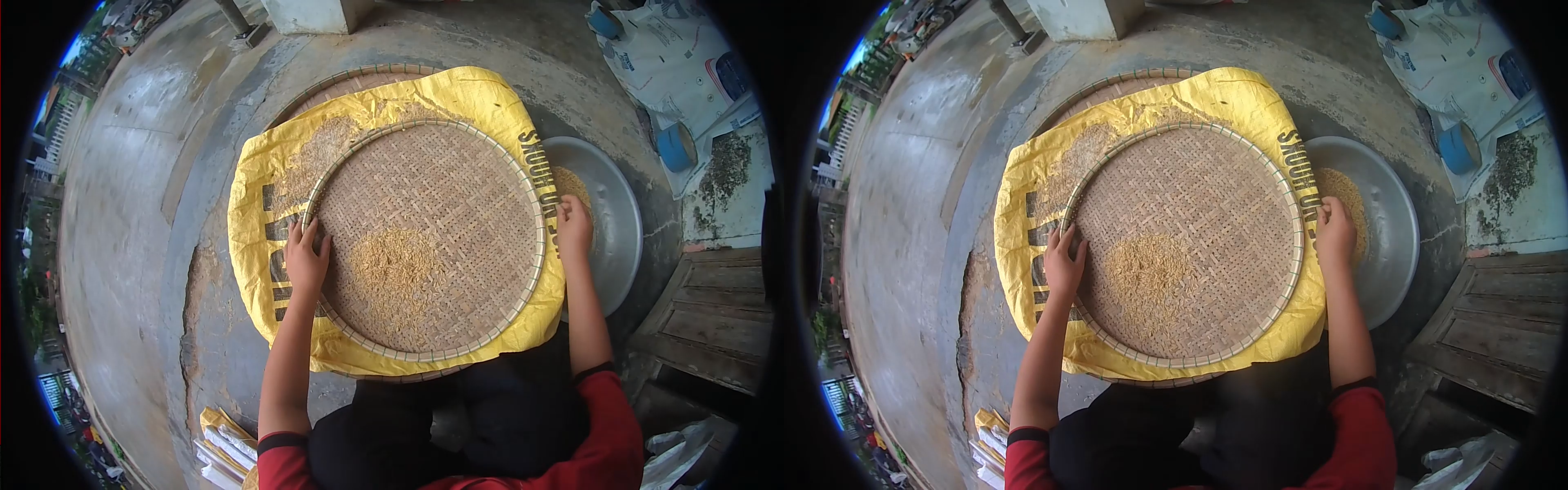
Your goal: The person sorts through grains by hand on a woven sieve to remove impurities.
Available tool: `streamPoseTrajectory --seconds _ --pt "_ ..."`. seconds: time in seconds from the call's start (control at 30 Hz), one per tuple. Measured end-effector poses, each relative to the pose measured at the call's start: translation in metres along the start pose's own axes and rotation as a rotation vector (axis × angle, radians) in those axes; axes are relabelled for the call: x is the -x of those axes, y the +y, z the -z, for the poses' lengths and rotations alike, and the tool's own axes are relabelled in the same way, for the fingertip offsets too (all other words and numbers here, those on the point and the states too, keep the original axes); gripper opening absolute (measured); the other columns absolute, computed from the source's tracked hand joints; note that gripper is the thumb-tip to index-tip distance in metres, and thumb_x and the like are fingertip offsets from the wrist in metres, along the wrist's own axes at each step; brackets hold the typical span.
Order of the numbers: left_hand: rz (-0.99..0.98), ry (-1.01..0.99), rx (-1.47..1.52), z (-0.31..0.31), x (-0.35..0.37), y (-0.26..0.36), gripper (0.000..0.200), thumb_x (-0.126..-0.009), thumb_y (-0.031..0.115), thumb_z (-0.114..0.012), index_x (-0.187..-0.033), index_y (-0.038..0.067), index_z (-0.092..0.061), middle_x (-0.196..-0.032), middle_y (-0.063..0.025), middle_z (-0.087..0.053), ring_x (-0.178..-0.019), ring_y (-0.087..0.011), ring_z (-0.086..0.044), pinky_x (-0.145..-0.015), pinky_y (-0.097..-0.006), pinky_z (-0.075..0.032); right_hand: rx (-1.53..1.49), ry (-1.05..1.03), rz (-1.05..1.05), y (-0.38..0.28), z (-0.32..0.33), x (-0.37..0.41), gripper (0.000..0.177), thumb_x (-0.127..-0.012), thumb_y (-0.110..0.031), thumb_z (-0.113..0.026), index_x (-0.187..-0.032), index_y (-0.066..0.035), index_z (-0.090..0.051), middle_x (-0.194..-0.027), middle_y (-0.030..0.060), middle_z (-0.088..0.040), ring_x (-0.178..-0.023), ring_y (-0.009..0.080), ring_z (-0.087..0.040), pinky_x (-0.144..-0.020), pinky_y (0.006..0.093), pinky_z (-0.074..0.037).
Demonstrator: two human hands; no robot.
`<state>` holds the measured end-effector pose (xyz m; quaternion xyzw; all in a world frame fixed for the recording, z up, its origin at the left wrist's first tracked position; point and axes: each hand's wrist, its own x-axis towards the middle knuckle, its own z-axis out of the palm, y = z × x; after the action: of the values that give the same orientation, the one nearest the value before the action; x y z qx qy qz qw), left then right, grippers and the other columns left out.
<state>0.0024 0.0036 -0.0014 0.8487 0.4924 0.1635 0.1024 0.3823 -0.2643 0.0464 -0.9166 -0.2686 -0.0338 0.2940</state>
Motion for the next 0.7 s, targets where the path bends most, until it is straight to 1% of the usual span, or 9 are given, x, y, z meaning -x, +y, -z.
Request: streamPoseTrajectory --seconds 0.03,0.17,0.23,0.3,0.37,0.47,0.53,0.57,0.7 --pt "0.003 -0.002 0.007 0.0 0.0 0.001 0.041 -0.083 0.027 -0.064 -0.12 0.011 -0.058 -0.128 -0.0157 -0.051 -0.126 -0.0336 -0.04 -0.101 -0.0437 -0.034 0.167 0.066 0.077 0.007 0.003 0.0 0.023 -0.083 -0.007 -0.059 -0.106 -0.006 -0.059 -0.1 0.012 -0.061 -0.089 0.0293 -0.061 -0.075 0.0364 -0.049" --pt "-0.004 0.003 0.009 -0.002 0.0 -0.001 0.041 -0.082 0.027 -0.064 -0.12 0.011 -0.058 -0.127 -0.0163 -0.051 -0.126 -0.0338 -0.041 -0.101 -0.0437 -0.034 0.27 0.192 0.194 0.025 0.004 0.004 0.025 -0.084 -0.005 -0.056 -0.109 -0.006 -0.058 -0.106 0.0131 -0.058 -0.094 0.0309 -0.059 -0.08 0.0371 -0.048" --pt "0.005 -0.002 0.009 -0.002 0.0 -0.001 0.041 -0.082 0.028 -0.064 -0.12 0.011 -0.058 -0.127 -0.0167 -0.051 -0.126 -0.034 -0.041 -0.101 -0.0438 -0.034 -0.031 -0.011 0.298 0.006 0.004 0.011 0.024 -0.085 -0.004 -0.054 -0.108 -0.005 -0.058 -0.105 0.0139 -0.058 -0.094 0.0323 -0.059 -0.08 0.037 -0.048" --pt "0.002 -0.002 0.009 -0.002 0.0 -0.002 0.042 -0.082 0.028 -0.064 -0.12 0.011 -0.058 -0.127 -0.0167 -0.051 -0.126 -0.034 -0.041 -0.101 -0.0439 -0.034 -0.189 -0.158 0.406 -0.027 -0.005 0.022 0.023 -0.085 -0.004 -0.054 -0.107 -0.006 -0.059 -0.103 0.0129 -0.058 -0.091 0.0305 -0.06 -0.077 0.0367 -0.049" --pt "-0.002 0.0 0.006 -0.003 -0.001 -0.002 0.042 -0.082 0.028 -0.064 -0.12 0.011 -0.058 -0.127 -0.0167 -0.051 -0.126 -0.034 -0.041 -0.1 -0.044 -0.034 -0.254 -0.375 0.401 -0.061 -0.012 0.032 0.021 -0.085 -0.007 -0.056 -0.106 -0.008 -0.059 -0.101 0.0115 -0.058 -0.086 0.0288 -0.061 -0.075 0.0364 -0.049" --pt "-0.013 0.011 -0.01 -0.002 0.0 -0.002 0.042 -0.082 0.028 -0.065 -0.12 0.012 -0.058 -0.127 -0.0166 -0.051 -0.126 -0.034 -0.041 -0.1 -0.0439 -0.034 -0.262 -0.508 0.447 -0.088 -0.032 0.043 0.02 -0.084 -0.012 -0.06 -0.103 -0.01 -0.06 -0.1 0.0094 -0.058 -0.083 0.0274 -0.061 -0.073 0.0368 -0.05" --pt "-0.017 0.008 0.002 -0.002 0.0 -0.001 0.042 -0.082 0.028 -0.065 -0.12 0.012 -0.058 -0.127 -0.0163 -0.051 -0.126 -0.034 -0.041 -0.1 -0.0439 -0.035 -0.189 -0.74 0.421 -0.096 -0.046 0.043 0.02 -0.082 -0.018 -0.064 -0.099 -0.01 -0.061 -0.099 0.0081 -0.058 -0.083 0.0272 -0.061 -0.073 0.0369 -0.049" --pt "-0.019 0.004 0.002 -0.001 0.0 -0.001 0.042 -0.082 0.028 -0.065 -0.12 0.012 -0.058 -0.127 -0.0163 -0.051 -0.126 -0.034 -0.041 -0.1 -0.0439 -0.035 -0.108 -0.741 0.466 -0.096 -0.051 0.041 0.019 -0.081 -0.021 -0.066 -0.095 -0.009 -0.06 -0.098 0.0069 -0.057 -0.085 0.0269 -0.06 -0.074 0.0367 -0.049" --pt "-0.002 -0.008 0.013 -0.002 -0.001 -0.002 0.042 -0.082 0.029 -0.065 -0.12 0.012 -0.058 -0.127 -0.0162 -0.051 -0.126 -0.0339 -0.04 -0.1 -0.0436 -0.034 -0.117 -0.794 0.43 -0.101 -0.056 0.033 0.016 -0.081 -0.021 -0.065 -0.091 -0.009 -0.059 -0.095 0.0067 -0.057 -0.087 0.0269 -0.059 -0.075 0.0368 -0.048"
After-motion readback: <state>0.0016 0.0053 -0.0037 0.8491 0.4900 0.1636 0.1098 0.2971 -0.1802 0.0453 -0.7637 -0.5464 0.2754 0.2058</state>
